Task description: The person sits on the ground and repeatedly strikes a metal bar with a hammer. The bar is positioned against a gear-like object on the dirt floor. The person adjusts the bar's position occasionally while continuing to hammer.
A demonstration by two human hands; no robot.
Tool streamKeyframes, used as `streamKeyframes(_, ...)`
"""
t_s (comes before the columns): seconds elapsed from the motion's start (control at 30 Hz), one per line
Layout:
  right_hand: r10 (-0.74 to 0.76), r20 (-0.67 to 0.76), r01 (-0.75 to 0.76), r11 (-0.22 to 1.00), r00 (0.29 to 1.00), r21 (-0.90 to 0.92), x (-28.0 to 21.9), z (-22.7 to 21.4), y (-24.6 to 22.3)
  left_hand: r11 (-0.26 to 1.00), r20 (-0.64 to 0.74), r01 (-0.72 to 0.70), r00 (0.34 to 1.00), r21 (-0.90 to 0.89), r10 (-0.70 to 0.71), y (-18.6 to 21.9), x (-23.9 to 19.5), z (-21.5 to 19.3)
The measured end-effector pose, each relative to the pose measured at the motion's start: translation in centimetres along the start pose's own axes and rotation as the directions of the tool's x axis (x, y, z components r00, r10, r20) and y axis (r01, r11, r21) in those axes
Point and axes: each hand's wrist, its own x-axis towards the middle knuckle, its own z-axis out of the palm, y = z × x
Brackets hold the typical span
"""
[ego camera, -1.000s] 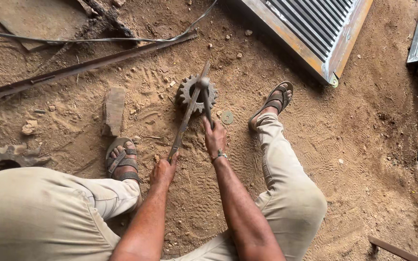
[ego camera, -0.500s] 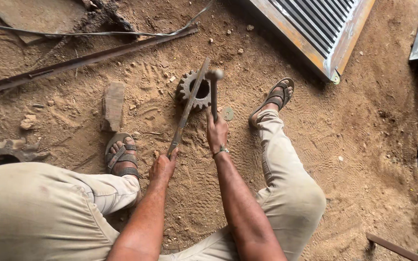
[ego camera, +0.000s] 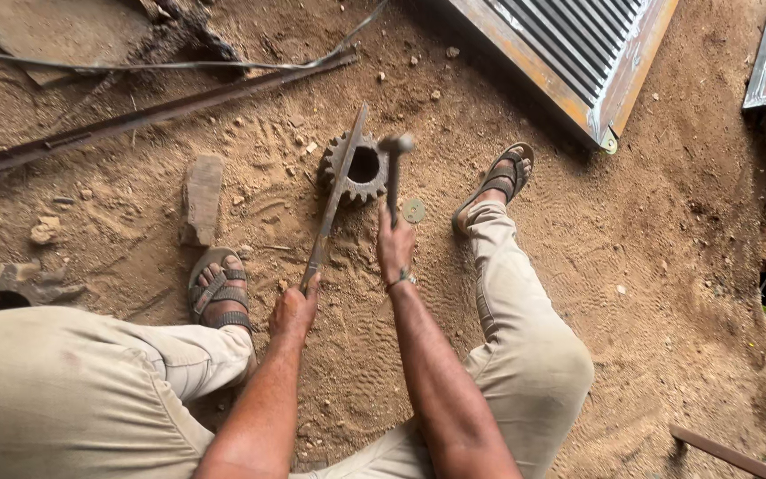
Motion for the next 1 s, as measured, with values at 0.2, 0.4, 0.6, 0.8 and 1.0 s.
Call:
streamKeyframes(0.2, -0.319, -0.174, 0.352, 0.912, 0.932, 0.211, 2.8, -1.7, -2.5, 0.998, -0.017, 0.007, 1.000, 0.063, -0.006, -0.2, -0.3, 0.1)
streamKeyframes(0.4, -0.130, 0.068, 0.132, 0.991, 0.989, -0.028, 1.0, 0.7, -0.1, 0.998, -0.037, 0.014, 0.999, 0.060, -0.012, -0.5, 0.1, 0.3)
streamKeyframes(0.6, 0.060, -0.017, -0.061, 0.998, 0.998, -0.016, 3.8, 1.4, 4.8, 0.997, -0.054, -0.023, 0.998, 0.073, 0.027, -1.9, 2.0, 1.6)
streamKeyframes(0.8, -0.151, -0.223, 0.178, 0.978, 0.963, 0.106, 3.7, 2.3, 6.1, 0.979, -0.109, -0.023, 0.993, 0.202, 0.046, -2.6, 3.2, 1.3)
streamKeyframes(1.0, 0.337, 0.128, -0.338, 0.941, 0.933, -0.020, -0.7, 1.6, 6.9, 0.989, -0.039, -0.089, 0.995, 0.117, 0.094, -2.4, 3.6, 1.0)
